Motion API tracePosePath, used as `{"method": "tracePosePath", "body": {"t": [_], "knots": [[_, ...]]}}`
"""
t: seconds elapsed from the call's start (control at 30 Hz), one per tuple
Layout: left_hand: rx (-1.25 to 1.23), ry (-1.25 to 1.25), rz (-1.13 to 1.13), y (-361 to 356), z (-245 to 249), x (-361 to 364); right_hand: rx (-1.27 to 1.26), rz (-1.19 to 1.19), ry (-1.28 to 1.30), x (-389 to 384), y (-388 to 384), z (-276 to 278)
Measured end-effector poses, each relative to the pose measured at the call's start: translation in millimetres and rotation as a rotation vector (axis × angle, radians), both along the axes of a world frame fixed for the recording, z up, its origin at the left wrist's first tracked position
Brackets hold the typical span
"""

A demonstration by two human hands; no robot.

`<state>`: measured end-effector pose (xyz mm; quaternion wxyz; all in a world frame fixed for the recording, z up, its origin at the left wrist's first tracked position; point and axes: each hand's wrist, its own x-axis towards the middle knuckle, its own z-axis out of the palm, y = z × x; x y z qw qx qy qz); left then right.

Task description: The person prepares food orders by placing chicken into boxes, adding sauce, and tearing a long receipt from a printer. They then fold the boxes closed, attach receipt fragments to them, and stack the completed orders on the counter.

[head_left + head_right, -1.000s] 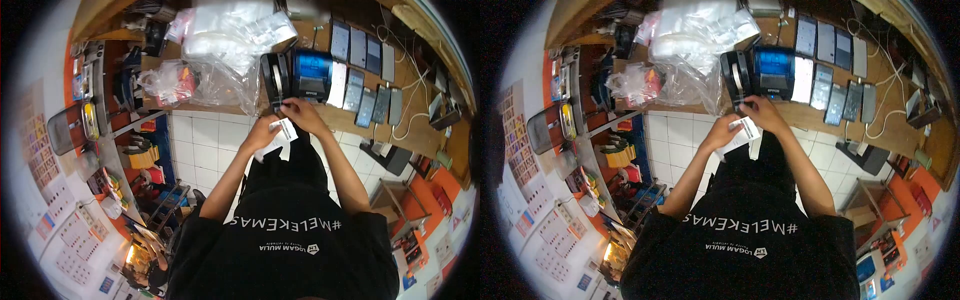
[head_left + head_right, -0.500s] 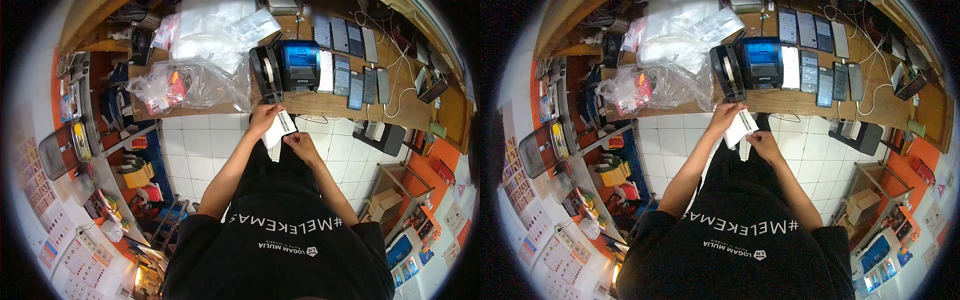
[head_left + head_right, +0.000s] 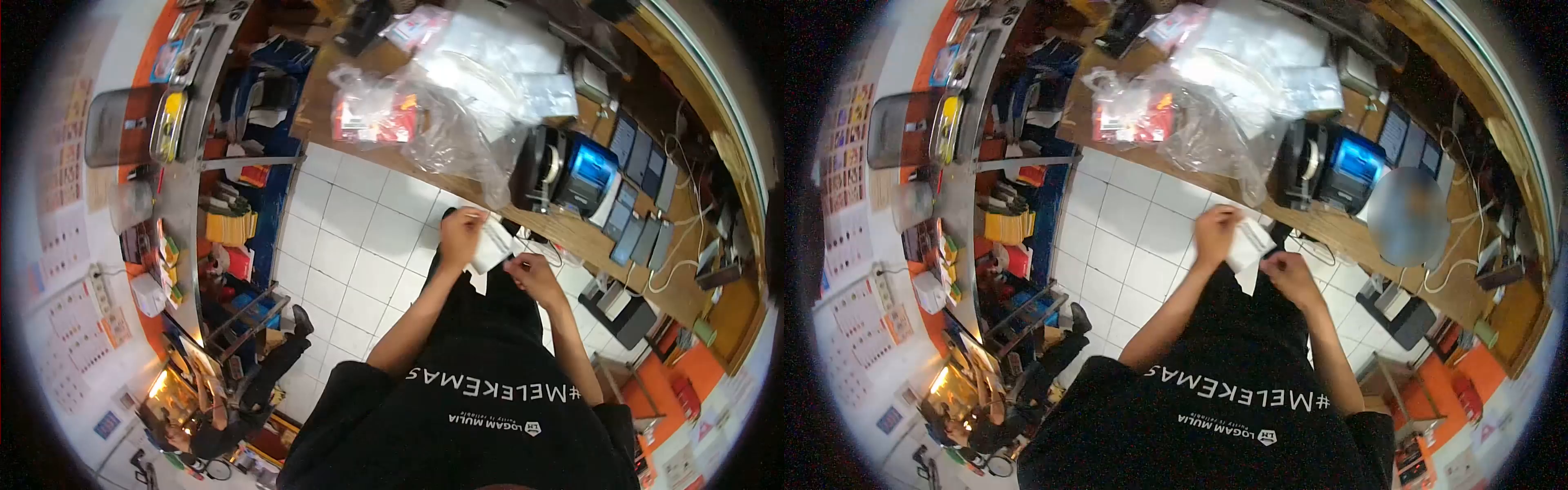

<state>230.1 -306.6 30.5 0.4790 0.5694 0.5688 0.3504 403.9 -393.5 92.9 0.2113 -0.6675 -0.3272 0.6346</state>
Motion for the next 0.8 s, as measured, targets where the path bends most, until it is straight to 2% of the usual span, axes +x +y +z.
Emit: {"method": "tracePosePath", "body": {"t": [0.03, 0.07, 0.1, 0.13, 0.2, 0.27, 0.3, 0.33, 0.37, 0.4, 0.43, 0.5, 0.53, 0.6, 0.63, 0.67, 0.7, 0.73, 0.77, 0.8], "knots": [[0.018, -0.104, 0.151, 6, -8, -28, 0.192, 0.122, -0.086, -19, 22, 6], [0.143, -0.137, 0.226, 23, 1, -56, 0.27, 0.212, -0.133, -39, 52, 13], [0.127, -0.157, 0.364, 43, 6, -81, 0.344, 0.302, -0.181, -61, 87, 15], [0.063, -0.08, 0.452, 67, 19, -103, 0.425, 0.321, -0.191, -85, 119, 7], [0.277, 0.054, 0.6, 128, 17, -136, 0.514, 0.377, -0.206, -130, 182, -11], [0.562, 0.257, 0.619, 184, 3, -157, 0.554, 0.413, -0.222, -153, 242, -32], [0.577, 0.251, 0.631, 204, -9, -162, 0.635, 0.42, -0.52, -161, 265, -52], [0.48, 0.156, 0.553, 217, -27, -165, 0.703, 0.419, -0.821, -165, 280, -63], [0.377, 0.062, 0.471, 225, -45, -166, 0.706, 0.423, -0.825, -164, 288, -62], [0.489, 0.185, 0.519, 231, -60, -165, 0.618, 0.563, -0.918, -160, 298, -55], [0.493, 0.182, 0.53, 236, -56, -169, 0.529, 0.702, -1.009, -159, 310, -39], [-0.016, -0.451, 0.673, 236, -48, -182, 0.503, 0.684, -0.902, -163, 335, 1], [0.132, -0.037, 0.674, 241, -96, -207, 0.471, 0.653, -0.798, -167, 348, 13], [0.073, -0.173, 0.902, 226, -70, -239, 0.618, 0.732, -0.398, -177, 385, -62], [0.093, 0.068, 0.871, 214, -70, -269, 0.632, 0.681, -0.223, -185, 379, -48], [0.685, 0.574, 0.604, 183, -73, -303, 0.713, 0.598, -0.153, -196, 375, -46], [0.343, 0.314, 0.644, 155, -28, -309, 0.9, 0.385, -0.172, -209, 363, -40], [0.406, 0.39, 0.57, 136, -42, -349, 1.102, 0.174, -0.215, -202, 363, -30], [0.616, 0.982, 0.494, 103, -8, -352, 1.295, 0.002, -0.273, -194, 358, -14], [0.387, 0.557, 0.676, 70, 22, -339, 1.106, 0.035, -0.016, -139, 360, 22]]}}
